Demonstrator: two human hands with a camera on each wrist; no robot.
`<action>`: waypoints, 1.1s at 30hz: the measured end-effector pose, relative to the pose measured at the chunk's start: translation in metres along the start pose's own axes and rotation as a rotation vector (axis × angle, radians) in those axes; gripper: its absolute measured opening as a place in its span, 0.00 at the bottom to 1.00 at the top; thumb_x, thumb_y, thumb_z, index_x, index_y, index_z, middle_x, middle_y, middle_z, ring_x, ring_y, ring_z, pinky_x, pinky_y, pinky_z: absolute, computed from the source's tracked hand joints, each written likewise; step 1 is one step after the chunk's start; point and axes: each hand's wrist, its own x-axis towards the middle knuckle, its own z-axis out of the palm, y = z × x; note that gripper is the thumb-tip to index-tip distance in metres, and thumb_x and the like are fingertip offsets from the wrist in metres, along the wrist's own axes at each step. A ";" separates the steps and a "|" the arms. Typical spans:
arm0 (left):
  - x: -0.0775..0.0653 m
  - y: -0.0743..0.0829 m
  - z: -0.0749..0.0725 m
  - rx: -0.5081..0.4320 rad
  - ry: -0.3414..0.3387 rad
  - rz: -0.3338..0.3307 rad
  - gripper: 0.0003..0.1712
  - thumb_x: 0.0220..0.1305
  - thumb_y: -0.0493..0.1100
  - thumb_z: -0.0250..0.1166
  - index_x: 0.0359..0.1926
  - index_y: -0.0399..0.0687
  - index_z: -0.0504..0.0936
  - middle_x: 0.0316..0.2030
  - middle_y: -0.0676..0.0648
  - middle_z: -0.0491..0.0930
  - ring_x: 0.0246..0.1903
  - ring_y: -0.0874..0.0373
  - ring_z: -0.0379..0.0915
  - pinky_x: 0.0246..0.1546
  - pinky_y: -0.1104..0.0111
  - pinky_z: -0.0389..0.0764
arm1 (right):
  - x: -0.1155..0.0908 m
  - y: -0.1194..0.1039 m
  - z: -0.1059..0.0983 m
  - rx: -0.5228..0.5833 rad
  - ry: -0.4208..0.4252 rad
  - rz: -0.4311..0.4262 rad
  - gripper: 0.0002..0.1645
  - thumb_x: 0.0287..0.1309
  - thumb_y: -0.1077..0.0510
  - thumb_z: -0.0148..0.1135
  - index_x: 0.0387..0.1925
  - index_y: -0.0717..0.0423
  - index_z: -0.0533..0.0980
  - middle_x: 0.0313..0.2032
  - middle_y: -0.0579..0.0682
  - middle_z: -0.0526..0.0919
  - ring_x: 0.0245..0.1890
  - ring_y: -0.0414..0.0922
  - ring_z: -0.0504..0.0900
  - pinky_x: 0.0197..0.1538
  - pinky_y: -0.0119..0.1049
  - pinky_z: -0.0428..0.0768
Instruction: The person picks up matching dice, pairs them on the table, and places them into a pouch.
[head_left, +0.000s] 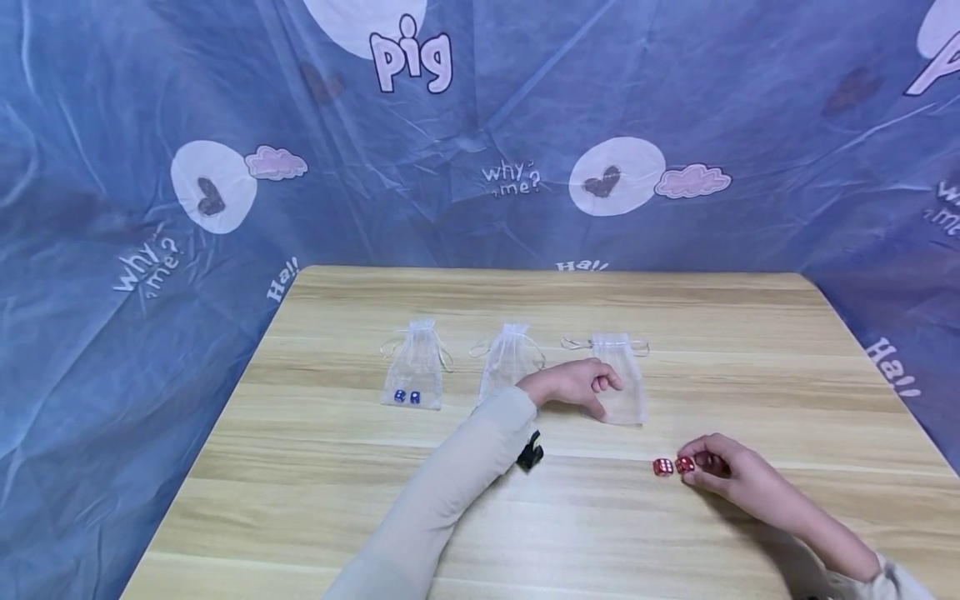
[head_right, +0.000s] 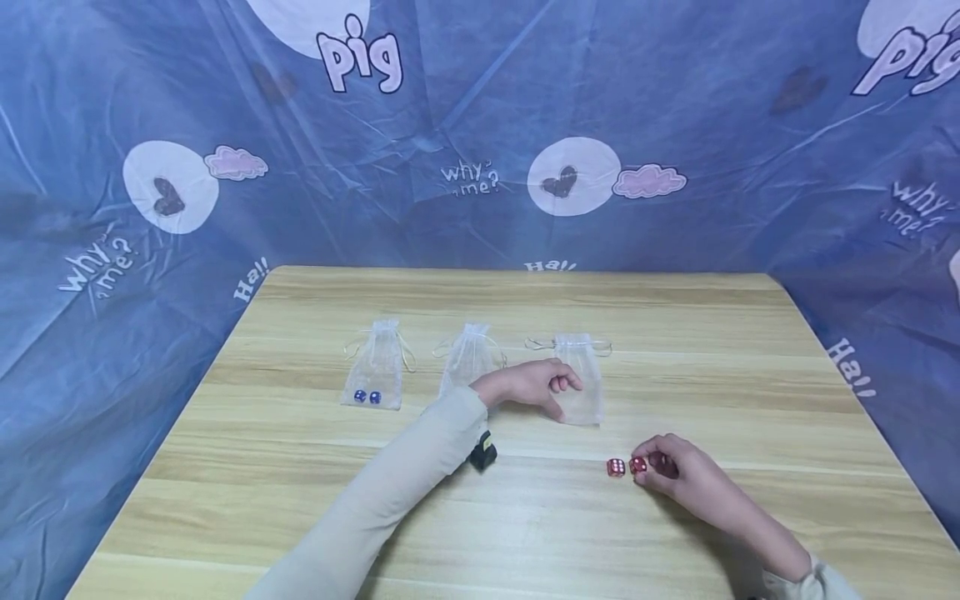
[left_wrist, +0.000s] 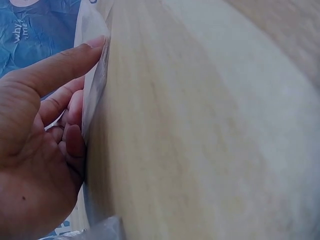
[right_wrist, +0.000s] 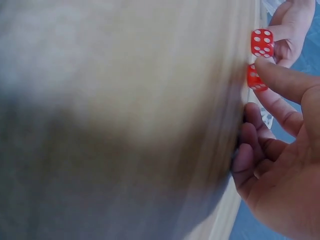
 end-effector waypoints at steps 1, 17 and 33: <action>0.000 0.000 0.000 -0.002 0.001 -0.003 0.30 0.46 0.33 0.75 0.53 0.43 0.77 0.33 0.55 0.63 0.34 0.68 0.59 0.36 0.83 0.64 | 0.001 0.001 -0.001 -0.001 -0.002 -0.012 0.15 0.47 0.64 0.71 0.39 0.52 0.79 0.28 0.34 0.74 0.26 0.28 0.67 0.26 0.27 0.67; -0.002 -0.003 -0.012 -0.112 0.021 0.059 0.23 0.57 0.32 0.67 0.54 0.40 0.77 0.40 0.48 0.80 0.38 0.66 0.73 0.43 0.82 0.75 | 0.045 -0.008 -0.064 -0.084 0.042 0.002 0.18 0.58 0.64 0.63 0.49 0.67 0.75 0.30 0.43 0.77 0.28 0.27 0.72 0.29 0.26 0.74; 0.000 0.005 -0.057 0.193 0.356 -0.126 0.30 0.61 0.56 0.65 0.62 0.55 0.73 0.61 0.49 0.75 0.60 0.54 0.70 0.60 0.63 0.72 | 0.139 0.002 -0.049 -0.023 -0.149 0.041 0.30 0.66 0.57 0.56 0.61 0.74 0.63 0.52 0.74 0.73 0.45 0.61 0.77 0.48 0.47 0.78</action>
